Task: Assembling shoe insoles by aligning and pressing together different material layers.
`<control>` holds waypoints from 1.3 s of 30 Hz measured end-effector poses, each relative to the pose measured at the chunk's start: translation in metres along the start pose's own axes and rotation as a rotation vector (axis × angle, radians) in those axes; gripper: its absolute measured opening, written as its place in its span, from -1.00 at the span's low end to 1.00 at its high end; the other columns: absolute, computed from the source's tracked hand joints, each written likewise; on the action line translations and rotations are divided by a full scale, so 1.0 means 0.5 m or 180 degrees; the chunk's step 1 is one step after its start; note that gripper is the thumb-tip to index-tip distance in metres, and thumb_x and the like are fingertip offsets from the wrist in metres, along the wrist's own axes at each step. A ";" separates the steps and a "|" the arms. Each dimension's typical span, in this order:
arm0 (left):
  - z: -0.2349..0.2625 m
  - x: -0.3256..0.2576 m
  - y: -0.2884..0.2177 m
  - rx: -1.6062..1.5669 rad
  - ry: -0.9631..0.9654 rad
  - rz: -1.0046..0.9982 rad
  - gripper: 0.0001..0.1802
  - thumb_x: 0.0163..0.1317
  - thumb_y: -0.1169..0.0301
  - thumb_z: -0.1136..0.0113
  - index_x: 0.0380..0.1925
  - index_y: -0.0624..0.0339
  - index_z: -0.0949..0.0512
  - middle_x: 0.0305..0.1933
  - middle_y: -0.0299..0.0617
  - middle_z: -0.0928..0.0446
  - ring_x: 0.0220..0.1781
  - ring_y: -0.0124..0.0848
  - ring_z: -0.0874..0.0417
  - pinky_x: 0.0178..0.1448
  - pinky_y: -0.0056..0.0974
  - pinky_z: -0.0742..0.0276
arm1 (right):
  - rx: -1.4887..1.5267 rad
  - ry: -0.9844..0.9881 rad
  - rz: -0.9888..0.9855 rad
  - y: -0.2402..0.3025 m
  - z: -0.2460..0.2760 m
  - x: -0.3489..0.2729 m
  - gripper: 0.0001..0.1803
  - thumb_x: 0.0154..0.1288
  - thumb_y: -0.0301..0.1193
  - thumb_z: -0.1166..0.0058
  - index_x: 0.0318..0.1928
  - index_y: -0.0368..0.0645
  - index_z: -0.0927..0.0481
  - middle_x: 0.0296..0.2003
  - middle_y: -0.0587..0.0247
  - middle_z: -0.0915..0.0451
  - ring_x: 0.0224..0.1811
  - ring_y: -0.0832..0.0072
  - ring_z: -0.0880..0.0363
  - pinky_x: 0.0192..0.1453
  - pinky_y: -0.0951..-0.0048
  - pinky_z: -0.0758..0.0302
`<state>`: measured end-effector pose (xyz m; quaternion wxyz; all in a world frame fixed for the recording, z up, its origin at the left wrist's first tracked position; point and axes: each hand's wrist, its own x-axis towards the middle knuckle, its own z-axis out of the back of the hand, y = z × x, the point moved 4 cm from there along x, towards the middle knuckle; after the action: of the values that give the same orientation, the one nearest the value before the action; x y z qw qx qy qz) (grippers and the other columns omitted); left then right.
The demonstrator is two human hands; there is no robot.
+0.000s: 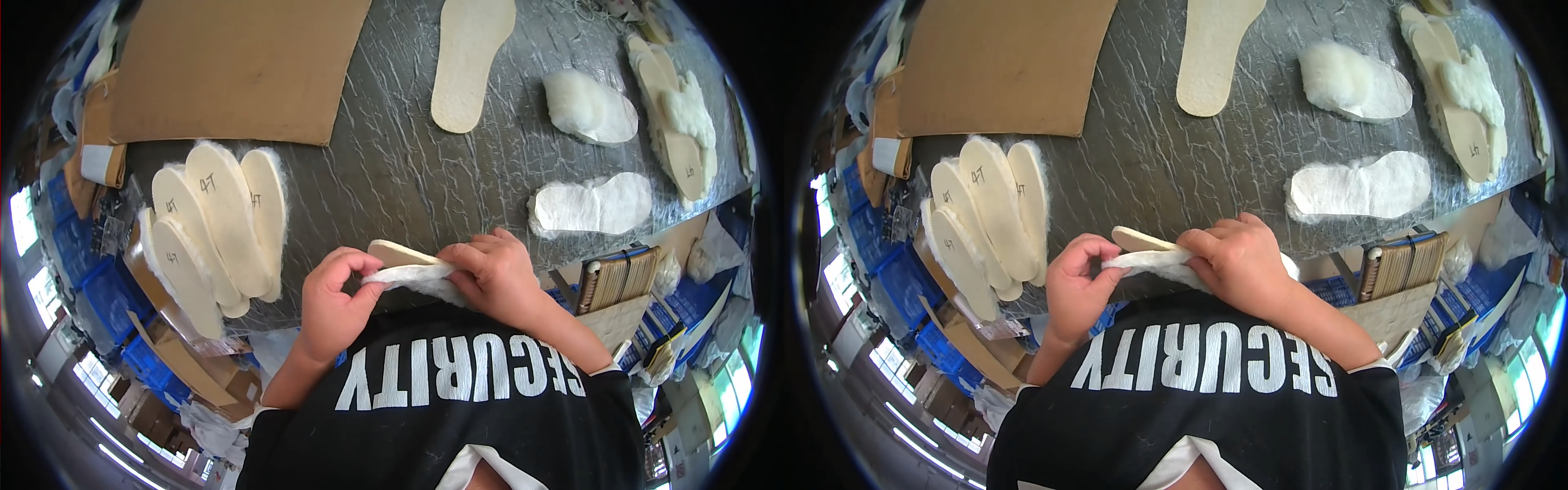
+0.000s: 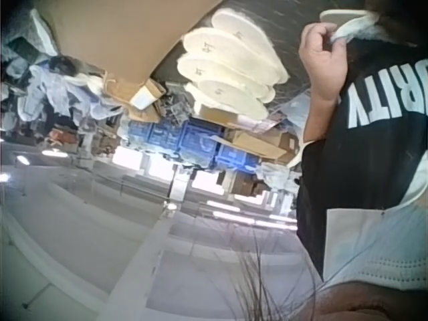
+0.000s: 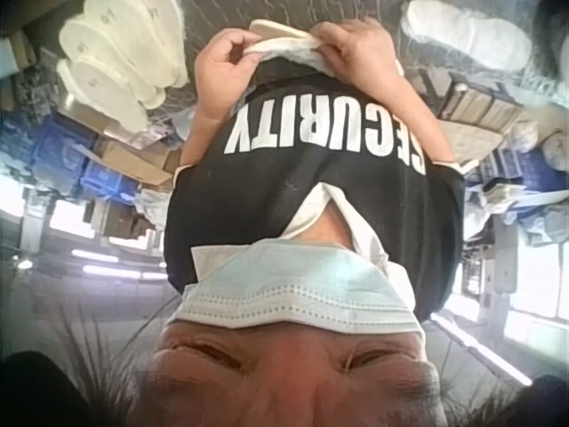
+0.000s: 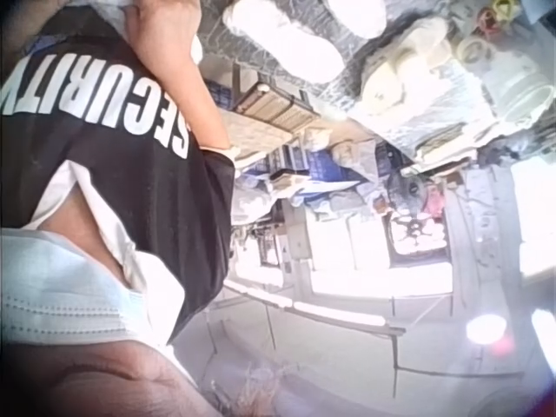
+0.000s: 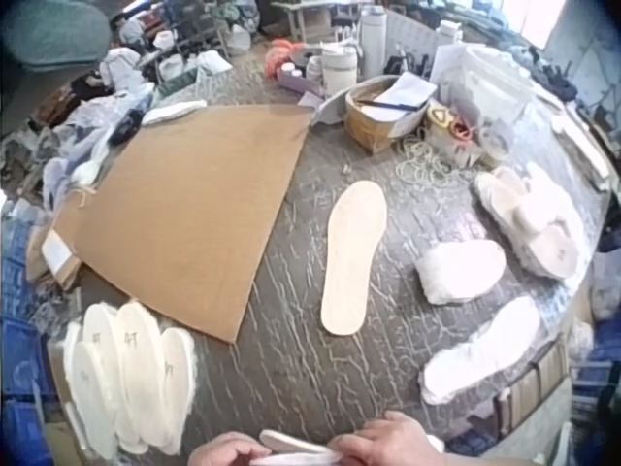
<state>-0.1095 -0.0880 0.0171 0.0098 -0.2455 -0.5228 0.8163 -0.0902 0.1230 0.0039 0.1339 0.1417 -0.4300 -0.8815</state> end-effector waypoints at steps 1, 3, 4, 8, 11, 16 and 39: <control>0.001 0.001 -0.009 -0.0002 -0.0005 -0.0004 -0.79 -0.03 0.69 -0.30 -0.35 0.29 -0.55 -0.33 -0.23 -0.52 -0.30 -0.44 -0.57 -0.19 -0.34 -0.51 | 0.0062 -0.0052 -0.0004 0.000 0.000 -0.002 -0.67 -0.08 -0.47 -0.30 -0.21 -0.03 -0.59 -0.55 0.37 -0.55 -0.47 0.35 -0.54 -0.32 0.29 -0.30; -0.002 -0.001 -0.028 0.0368 0.0078 -0.0422 -0.77 -0.06 0.71 -0.29 -0.36 0.26 -0.54 -0.33 -0.18 -0.50 -0.32 -0.34 -0.56 -0.20 -0.32 -0.50 | 0.0079 0.0008 -0.0031 0.000 0.000 -0.007 -0.66 -0.08 -0.47 -0.29 -0.19 -0.02 -0.59 -0.55 0.37 -0.56 -0.47 0.35 -0.55 -0.32 0.29 -0.30; -0.004 -0.004 -0.028 0.0360 0.0052 -0.0425 -0.81 -0.02 0.72 -0.25 -0.41 0.29 -0.49 -0.32 -0.20 -0.46 -0.27 -0.40 -0.48 -0.14 -0.40 -0.40 | 0.0103 0.0071 -0.0057 0.000 -0.001 -0.009 -0.65 -0.07 -0.47 -0.29 -0.17 0.00 -0.60 -0.54 0.37 -0.56 -0.47 0.34 -0.55 -0.31 0.29 -0.30; -0.007 -0.007 -0.031 0.0493 -0.0035 -0.0640 -0.82 0.00 0.71 -0.24 -0.41 0.28 -0.48 -0.28 -0.19 -0.46 -0.24 -0.39 -0.48 -0.12 -0.38 -0.41 | 0.0167 0.0248 -0.0006 0.003 0.004 -0.014 -0.64 -0.08 -0.48 -0.27 -0.17 0.02 -0.60 -0.54 0.38 -0.56 -0.47 0.35 -0.55 -0.29 0.29 -0.31; -0.013 -0.013 -0.036 0.0407 -0.0151 -0.0697 -0.83 0.02 0.70 -0.24 -0.41 0.26 -0.49 -0.22 -0.17 -0.47 -0.22 -0.39 -0.49 -0.08 -0.37 -0.42 | 0.0143 0.0350 0.0112 0.005 0.009 -0.018 -0.71 0.00 -0.43 -0.24 -0.18 0.03 -0.59 -0.51 0.36 -0.61 -0.43 0.35 -0.59 -0.26 0.29 -0.35; -0.024 -0.026 -0.025 -0.0285 0.0020 -0.0292 -0.86 0.07 0.71 -0.21 -0.39 0.31 -0.48 -0.13 -0.10 -0.50 -0.13 -0.42 -0.52 -0.01 -0.37 -0.44 | 0.0209 0.0619 0.0227 0.013 0.016 -0.022 -0.71 0.01 -0.40 -0.24 -0.18 0.01 -0.58 -0.50 0.36 -0.62 -0.40 0.36 -0.59 -0.21 0.27 -0.35; -0.050 -0.055 -0.039 0.0883 -0.0211 -0.1691 -0.79 -0.01 0.63 -0.28 -0.42 0.20 -0.44 -0.16 -0.08 -0.57 -0.12 -0.15 -0.56 0.00 -0.13 -0.43 | -0.0233 0.1167 0.0529 0.043 -0.053 -0.034 -0.54 0.17 -0.01 -0.16 -0.32 -0.15 -0.37 -0.61 0.16 -0.55 -0.49 0.12 -0.60 -0.27 0.14 -0.47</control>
<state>-0.0798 -0.0653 0.0360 0.2395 -0.0697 -0.4523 0.8563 -0.0626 0.0975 0.0076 0.2874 0.2588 -0.3764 -0.8419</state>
